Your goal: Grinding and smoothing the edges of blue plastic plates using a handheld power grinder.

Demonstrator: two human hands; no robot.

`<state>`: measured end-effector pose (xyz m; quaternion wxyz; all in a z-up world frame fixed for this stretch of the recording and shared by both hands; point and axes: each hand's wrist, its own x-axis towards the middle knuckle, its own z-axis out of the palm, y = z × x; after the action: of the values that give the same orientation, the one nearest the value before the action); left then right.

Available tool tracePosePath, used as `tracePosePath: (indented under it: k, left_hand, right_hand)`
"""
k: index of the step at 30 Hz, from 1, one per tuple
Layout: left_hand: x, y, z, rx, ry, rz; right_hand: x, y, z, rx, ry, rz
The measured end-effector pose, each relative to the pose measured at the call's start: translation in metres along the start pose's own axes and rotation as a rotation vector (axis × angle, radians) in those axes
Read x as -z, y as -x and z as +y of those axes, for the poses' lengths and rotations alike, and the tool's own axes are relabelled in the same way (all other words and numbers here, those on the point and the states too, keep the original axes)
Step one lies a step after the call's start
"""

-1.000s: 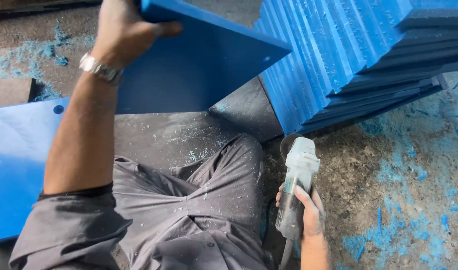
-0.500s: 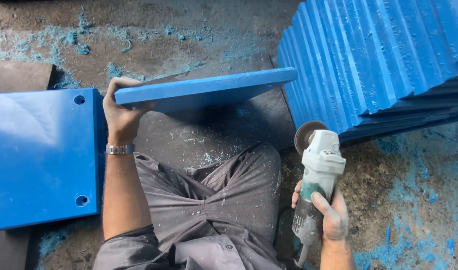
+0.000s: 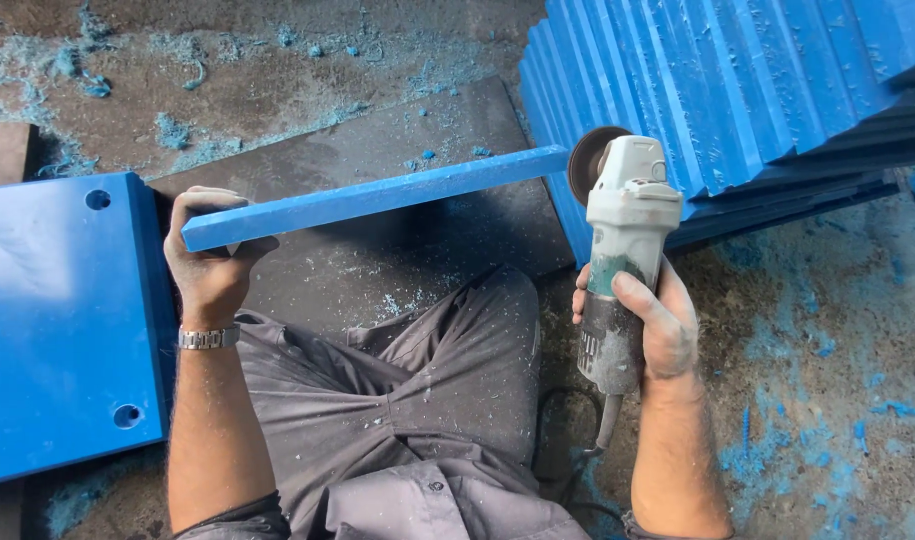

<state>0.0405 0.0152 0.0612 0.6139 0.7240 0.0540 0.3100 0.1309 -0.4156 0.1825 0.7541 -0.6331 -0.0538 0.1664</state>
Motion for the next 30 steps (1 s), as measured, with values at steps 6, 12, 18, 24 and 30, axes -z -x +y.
tracePosePath:
  k: [6,12,18,24,30]
  left_hand:
    - [0.0,0.003,0.0,-0.018,0.008,-0.006]
    - [-0.002,0.009,-0.001,-0.001,-0.003,0.011]
    - [-0.005,0.016,-0.003,-0.014,0.016,0.008]
    - [-0.008,0.023,-0.006,0.001,-0.034,0.04]
    - [-0.012,0.021,-0.005,-0.007,0.02,0.06]
  right_hand:
    - [-0.003,-0.004,-0.003,-0.042,0.001,-0.001]
    - [-0.017,0.001,0.0,-0.036,0.063,-0.016]
    - [-0.074,0.013,0.02,-0.151,0.171,-0.144]
    - [-0.094,0.012,0.036,0.002,0.395,-0.356]
    - [-0.047,0.016,0.015,-0.184,0.061,-0.128]
